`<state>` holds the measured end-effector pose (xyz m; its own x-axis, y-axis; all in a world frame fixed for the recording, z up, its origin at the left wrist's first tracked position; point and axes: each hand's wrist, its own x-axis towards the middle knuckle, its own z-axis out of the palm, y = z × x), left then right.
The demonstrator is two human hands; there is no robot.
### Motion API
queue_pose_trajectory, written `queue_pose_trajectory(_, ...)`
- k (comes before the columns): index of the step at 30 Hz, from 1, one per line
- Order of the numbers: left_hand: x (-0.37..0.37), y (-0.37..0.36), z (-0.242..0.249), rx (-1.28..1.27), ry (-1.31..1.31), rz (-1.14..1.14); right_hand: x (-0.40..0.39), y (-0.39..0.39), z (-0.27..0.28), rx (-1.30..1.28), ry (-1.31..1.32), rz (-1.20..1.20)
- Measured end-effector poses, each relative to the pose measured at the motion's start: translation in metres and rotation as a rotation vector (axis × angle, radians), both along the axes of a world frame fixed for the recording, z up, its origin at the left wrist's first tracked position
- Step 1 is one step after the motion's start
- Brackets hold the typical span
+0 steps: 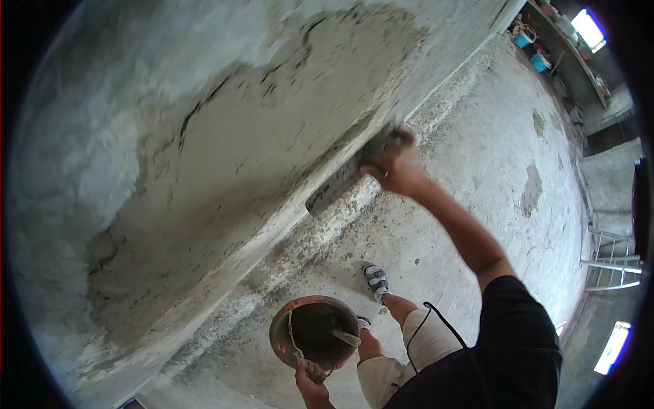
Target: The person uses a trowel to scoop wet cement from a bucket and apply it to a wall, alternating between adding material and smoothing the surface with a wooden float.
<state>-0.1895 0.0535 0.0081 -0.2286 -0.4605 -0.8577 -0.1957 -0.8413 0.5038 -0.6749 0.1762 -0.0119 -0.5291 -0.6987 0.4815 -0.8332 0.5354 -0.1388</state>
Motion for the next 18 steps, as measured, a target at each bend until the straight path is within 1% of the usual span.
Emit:
queue_pose_trajectory(1,-0.004,0.000,-0.001,-0.002,0.005,-0.015,-0.010,0.001,0.062,-0.106,0.106,0.044)
queue_pose_trajectory(2,-0.004,0.002,-0.003,-0.002,0.019,-0.023,-0.012,0.004,0.117,-0.121,0.155,0.048)
queue_pose_trajectory(3,-0.005,0.002,-0.005,-0.004,0.037,-0.028,-0.014,0.005,0.163,-0.139,0.207,0.056)
queue_pose_trajectory(4,-0.008,0.003,-0.007,-0.009,0.040,-0.036,-0.014,0.005,0.197,-0.141,0.198,0.019)
queue_pose_trajectory(5,-0.010,0.004,-0.009,-0.009,0.062,-0.076,-0.015,0.003,0.214,-0.140,0.185,-0.016)
queue_pose_trajectory(6,-0.012,0.006,-0.010,-0.008,0.080,-0.113,-0.019,-0.003,0.213,-0.139,0.182,-0.022)
queue_pose_trajectory(8,-0.019,0.005,-0.011,-0.004,0.080,-0.116,-0.027,-0.022,0.204,-0.066,0.194,-0.001)
queue_pose_trajectory(9,-0.020,0.006,-0.012,0.002,0.082,-0.110,-0.028,-0.034,0.179,-0.115,0.178,-0.001)
queue_pose_trajectory(11,-0.024,0.007,-0.018,0.028,0.028,-0.089,-0.027,-0.039,0.135,-0.159,0.056,0.033)
queue_pose_trajectory(13,-0.031,0.012,-0.022,0.044,-0.026,-0.049,-0.018,-0.046,0.062,-0.116,0.013,0.013)
queue_pose_trajectory(15,-0.037,0.016,-0.023,0.052,-0.034,-0.036,-0.001,-0.056,-0.050,0.244,-0.064,-0.036)
queue_pose_trajectory(16,-0.034,0.015,-0.025,0.076,0.018,-0.047,0.001,-0.058,-0.111,0.526,-0.274,-0.007)
queue_pose_trajectory(17,-0.032,0.020,-0.024,0.060,0.004,-0.034,0.006,-0.053,-0.169,0.812,-0.481,0.031)
queue_pose_trajectory(18,-0.035,0.025,-0.022,0.028,-0.029,-0.072,0.015,-0.038,-0.241,1.122,-0.509,0.004)
